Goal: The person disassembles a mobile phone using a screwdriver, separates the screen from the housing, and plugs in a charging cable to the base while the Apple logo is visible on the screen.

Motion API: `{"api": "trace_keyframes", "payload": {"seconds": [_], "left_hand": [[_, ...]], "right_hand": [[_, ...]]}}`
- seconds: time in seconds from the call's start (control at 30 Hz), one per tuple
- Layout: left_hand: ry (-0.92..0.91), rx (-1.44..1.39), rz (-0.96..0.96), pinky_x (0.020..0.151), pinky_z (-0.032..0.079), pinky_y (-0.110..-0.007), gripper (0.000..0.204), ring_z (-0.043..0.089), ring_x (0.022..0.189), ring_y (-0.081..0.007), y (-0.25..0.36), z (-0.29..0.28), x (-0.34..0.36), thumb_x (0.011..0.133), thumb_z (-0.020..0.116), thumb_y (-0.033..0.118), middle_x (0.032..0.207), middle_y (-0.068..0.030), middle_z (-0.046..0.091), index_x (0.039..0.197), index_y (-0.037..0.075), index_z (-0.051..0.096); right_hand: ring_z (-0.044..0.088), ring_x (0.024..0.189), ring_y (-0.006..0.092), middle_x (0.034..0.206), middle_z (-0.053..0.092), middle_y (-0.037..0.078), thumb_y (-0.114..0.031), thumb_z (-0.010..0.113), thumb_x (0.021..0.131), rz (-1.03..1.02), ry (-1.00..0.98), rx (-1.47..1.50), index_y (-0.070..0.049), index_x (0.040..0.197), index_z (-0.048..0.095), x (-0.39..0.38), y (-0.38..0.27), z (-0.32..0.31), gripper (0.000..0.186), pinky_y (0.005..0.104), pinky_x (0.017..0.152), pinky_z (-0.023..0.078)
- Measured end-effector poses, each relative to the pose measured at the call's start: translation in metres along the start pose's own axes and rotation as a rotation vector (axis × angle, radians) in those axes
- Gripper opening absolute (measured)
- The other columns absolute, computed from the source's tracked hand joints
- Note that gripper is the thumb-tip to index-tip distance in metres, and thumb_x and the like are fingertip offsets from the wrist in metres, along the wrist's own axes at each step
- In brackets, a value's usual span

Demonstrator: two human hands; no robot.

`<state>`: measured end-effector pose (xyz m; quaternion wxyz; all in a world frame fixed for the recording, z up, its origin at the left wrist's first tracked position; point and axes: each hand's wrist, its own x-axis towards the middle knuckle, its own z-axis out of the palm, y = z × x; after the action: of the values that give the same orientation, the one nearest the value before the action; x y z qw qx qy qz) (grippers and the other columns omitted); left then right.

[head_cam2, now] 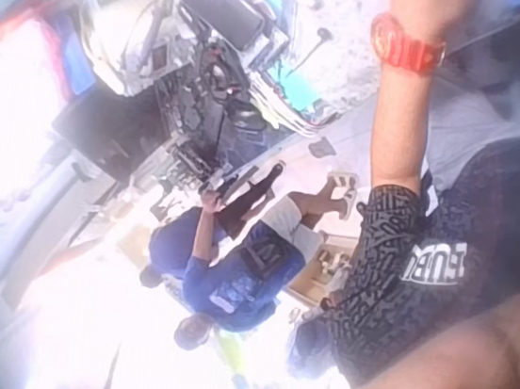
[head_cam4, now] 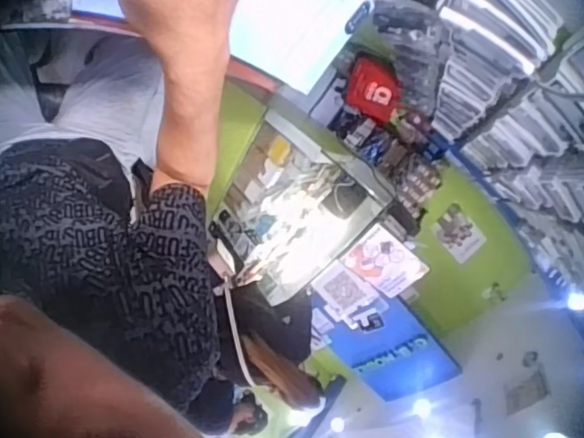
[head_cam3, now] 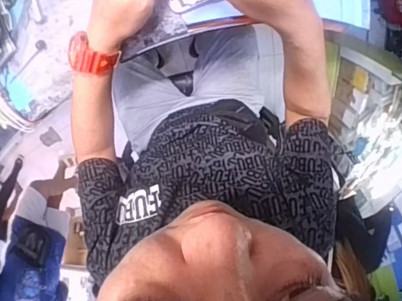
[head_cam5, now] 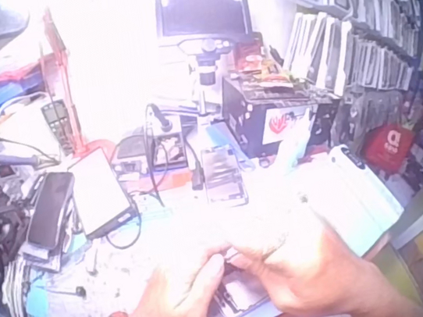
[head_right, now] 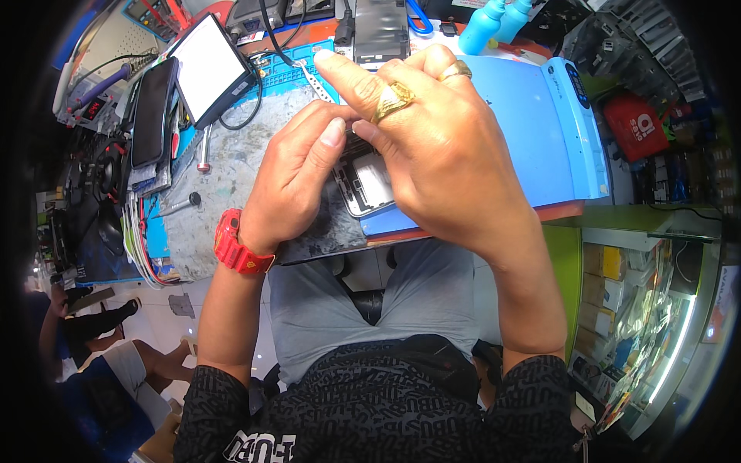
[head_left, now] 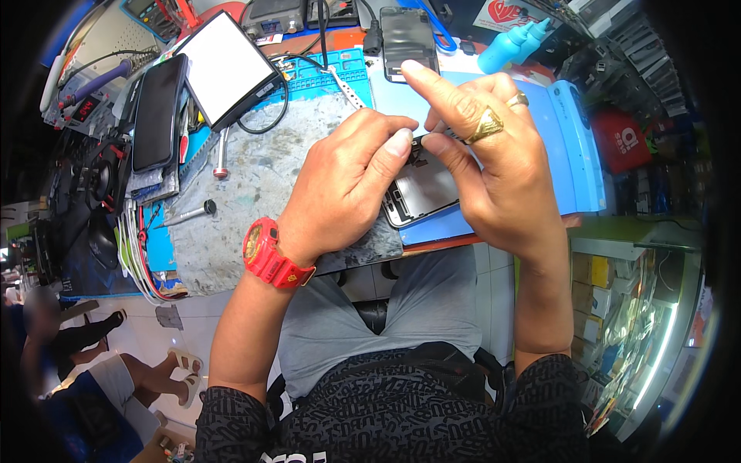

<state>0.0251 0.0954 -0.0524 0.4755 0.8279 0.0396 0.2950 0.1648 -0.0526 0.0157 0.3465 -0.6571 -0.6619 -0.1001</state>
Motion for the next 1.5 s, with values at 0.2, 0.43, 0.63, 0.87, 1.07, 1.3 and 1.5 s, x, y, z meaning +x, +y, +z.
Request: {"api": "trace_keyframes", "payload": {"seconds": [0.2, 0.43, 0.63, 0.87, 1.07, 1.3, 1.5], "left_hand": [[0.002, 0.002, -0.007, 0.083, 0.055, -0.043, 0.035, 0.07, 0.091, -0.0352, -0.001, 0.0, -0.001, 0.114, 0.054, 0.027, 0.101, -0.0178, 0.069, 0.123, -0.002, 0.072], [-0.014, 0.004, -0.029, 0.084, 0.055, -0.042, 0.033, 0.07, 0.091, -0.0345, 0.005, -0.002, 0.001, 0.113, 0.055, 0.024, 0.101, -0.0181, 0.068, 0.124, -0.003, 0.072], [-0.049, 0.015, -0.107, 0.085, 0.052, -0.039, 0.035, 0.068, 0.091, -0.0305, 0.01, -0.004, 0.0, 0.115, 0.052, 0.023, 0.101, -0.0172, 0.067, 0.126, -0.003, 0.071], [-0.065, 0.026, -0.092, 0.086, 0.051, -0.037, 0.037, 0.066, 0.091, -0.0283, 0.009, -0.003, 0.002, 0.116, 0.05, 0.024, 0.103, -0.0165, 0.067, 0.128, -0.004, 0.071], [-0.058, 0.006, -0.089, 0.086, 0.051, -0.037, 0.036, 0.066, 0.091, -0.0286, 0.008, -0.005, 0.0, 0.116, 0.05, 0.023, 0.103, -0.0167, 0.067, 0.128, -0.004, 0.07], [-0.063, 0.012, -0.106, 0.09, 0.048, -0.036, 0.045, 0.063, 0.095, -0.0263, 0.009, -0.002, 0.001, 0.117, 0.043, 0.027, 0.11, -0.0167, 0.069, 0.129, -0.007, 0.07], [-0.05, 0.023, -0.089, 0.085, 0.052, -0.038, 0.038, 0.067, 0.091, -0.03, 0.008, -0.003, 0.001, 0.116, 0.05, 0.026, 0.103, -0.0177, 0.067, 0.127, -0.004, 0.071]], "right_hand": [[0.06, 0.092, 0.0263, 0.094, 0.069, 0.007, 0.011, 0.073, 0.086, -0.011, 0.006, 0.035, -0.007, 0.148, 0.068, -0.002, 0.002, 0.004, 0.064, 0.0409, 0.093, 0.049], [0.068, 0.098, 0.0167, 0.112, 0.069, 0.014, 0.002, 0.051, 0.109, 0.31, 0.471, 0.387, 0.01, 0.159, 0.04, -0.025, 0.001, -0.044, 0.052, 0.034, 0.094, 0.058], [0.061, 0.083, 0.01, 0.098, 0.063, 0.003, -0.009, 0.061, 0.111, 0.731, 0.36, 0.07, -0.003, 0.14, 0.062, -0.079, 0.066, -0.081, 0.029, 0.0277, 0.076, 0.053], [0.072, 0.09, 0.0274, 0.101, 0.074, 0.017, -0.012, 0.077, 0.097, 0.725, -0.065, -0.171, 0.005, 0.105, 0.076, -0.076, 0.091, -0.058, 0.019, 0.0377, 0.084, 0.055], [0.073, 0.09, 0.0331, 0.101, 0.076, 0.021, -0.012, 0.079, 0.095, 0.699, -0.101, -0.292, 0.005, 0.103, 0.077, -0.057, 0.102, -0.032, 0.02, 0.0415, 0.085, 0.056], [0.074, 0.094, 0.0413, 0.104, 0.075, 0.028, -0.011, 0.076, 0.096, 0.738, -0.221, -0.312, 0.009, 0.104, 0.073, -0.048, 0.105, -0.03, 0.021, 0.0465, 0.087, 0.057], [0.069, 0.11, 0.0479, 0.116, 0.072, 0.03, -0.011, 0.07, 0.101, 0.751, -0.343, -0.364, 0.009, 0.108, 0.066, -0.042, 0.1, -0.033, 0.021, 0.0505, 0.099, 0.054]]}}
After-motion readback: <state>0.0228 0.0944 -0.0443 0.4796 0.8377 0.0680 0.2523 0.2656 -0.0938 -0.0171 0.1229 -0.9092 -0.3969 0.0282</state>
